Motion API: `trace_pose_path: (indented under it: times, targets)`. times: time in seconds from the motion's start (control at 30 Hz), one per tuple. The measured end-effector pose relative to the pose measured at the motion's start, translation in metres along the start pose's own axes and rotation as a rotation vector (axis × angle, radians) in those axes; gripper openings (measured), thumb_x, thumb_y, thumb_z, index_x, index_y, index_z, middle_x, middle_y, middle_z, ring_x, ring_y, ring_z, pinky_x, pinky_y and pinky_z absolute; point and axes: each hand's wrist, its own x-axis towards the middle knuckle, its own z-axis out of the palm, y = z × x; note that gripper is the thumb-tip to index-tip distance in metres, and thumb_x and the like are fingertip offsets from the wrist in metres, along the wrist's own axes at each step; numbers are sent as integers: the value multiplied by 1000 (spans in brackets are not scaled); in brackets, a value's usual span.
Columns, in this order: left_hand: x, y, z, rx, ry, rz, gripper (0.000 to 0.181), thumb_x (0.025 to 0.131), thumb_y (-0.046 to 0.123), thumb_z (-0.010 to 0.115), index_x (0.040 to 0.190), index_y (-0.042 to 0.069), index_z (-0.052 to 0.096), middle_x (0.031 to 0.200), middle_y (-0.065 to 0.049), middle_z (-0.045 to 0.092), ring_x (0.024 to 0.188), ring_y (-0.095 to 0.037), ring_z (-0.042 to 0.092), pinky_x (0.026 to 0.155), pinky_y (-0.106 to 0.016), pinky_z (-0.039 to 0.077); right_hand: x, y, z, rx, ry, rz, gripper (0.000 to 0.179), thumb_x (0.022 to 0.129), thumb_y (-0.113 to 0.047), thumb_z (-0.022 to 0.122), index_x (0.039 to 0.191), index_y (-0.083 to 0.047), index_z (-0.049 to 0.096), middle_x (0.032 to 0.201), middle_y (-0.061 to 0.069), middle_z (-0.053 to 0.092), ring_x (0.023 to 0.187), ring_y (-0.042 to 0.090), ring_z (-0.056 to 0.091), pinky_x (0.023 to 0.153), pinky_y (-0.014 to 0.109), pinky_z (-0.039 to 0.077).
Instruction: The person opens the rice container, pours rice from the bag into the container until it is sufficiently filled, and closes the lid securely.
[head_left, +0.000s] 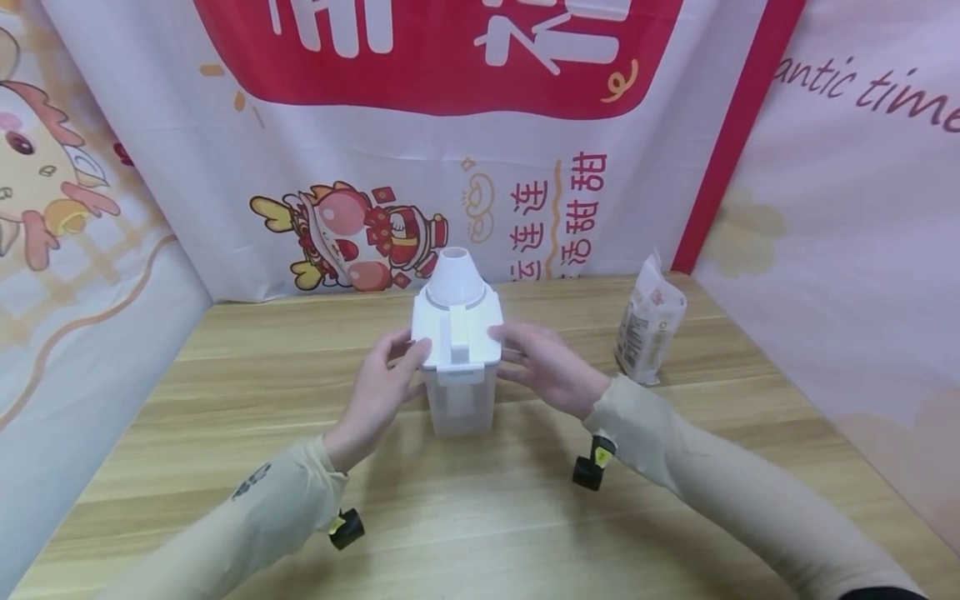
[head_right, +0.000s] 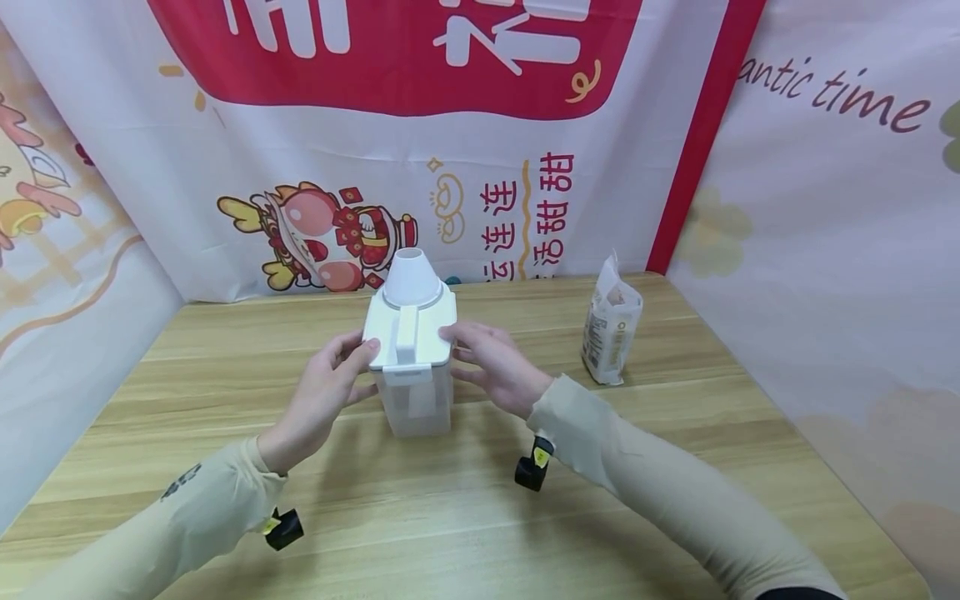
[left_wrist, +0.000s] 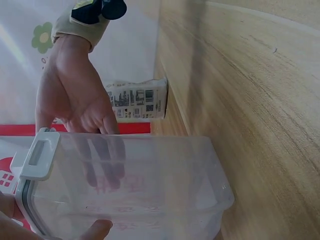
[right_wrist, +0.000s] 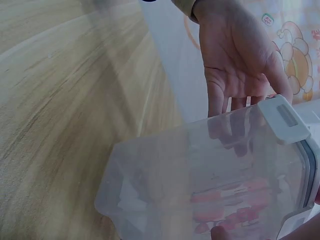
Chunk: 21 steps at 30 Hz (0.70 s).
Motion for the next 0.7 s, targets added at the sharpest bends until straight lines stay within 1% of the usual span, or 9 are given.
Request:
trace_pose_path:
  times: [0.23,0.47,0.7]
  targets:
    - [-1,0,0,0,1,3,63,100,40,57,148,5,36,140,-13,42,127,-28,46,90,-39,54,-2,2,-2,-23,-34,-25,40,96,-24,63,129,-4,56,135,9,55,130,28,43,110,50,35]
    - [-2,1,0,2,2,-3,63,100,39,57,149,5,36,140,-14,42,127,-29,46,91,-40,54,-2,3,-1,-10,-29,-36,40,96,-24,63,130,-4,56,134,10,55,129,28,45,109,48,36]
    - [-4,1,-2,17,-15,-14,66,99,44,57,150,7,34,142,-13,41,129,-29,45,93,-40,53,-3,4,-1,-22,-20,-35,41,97,-25,62,131,-4,54,134,10,55,129,28,44,109,48,36]
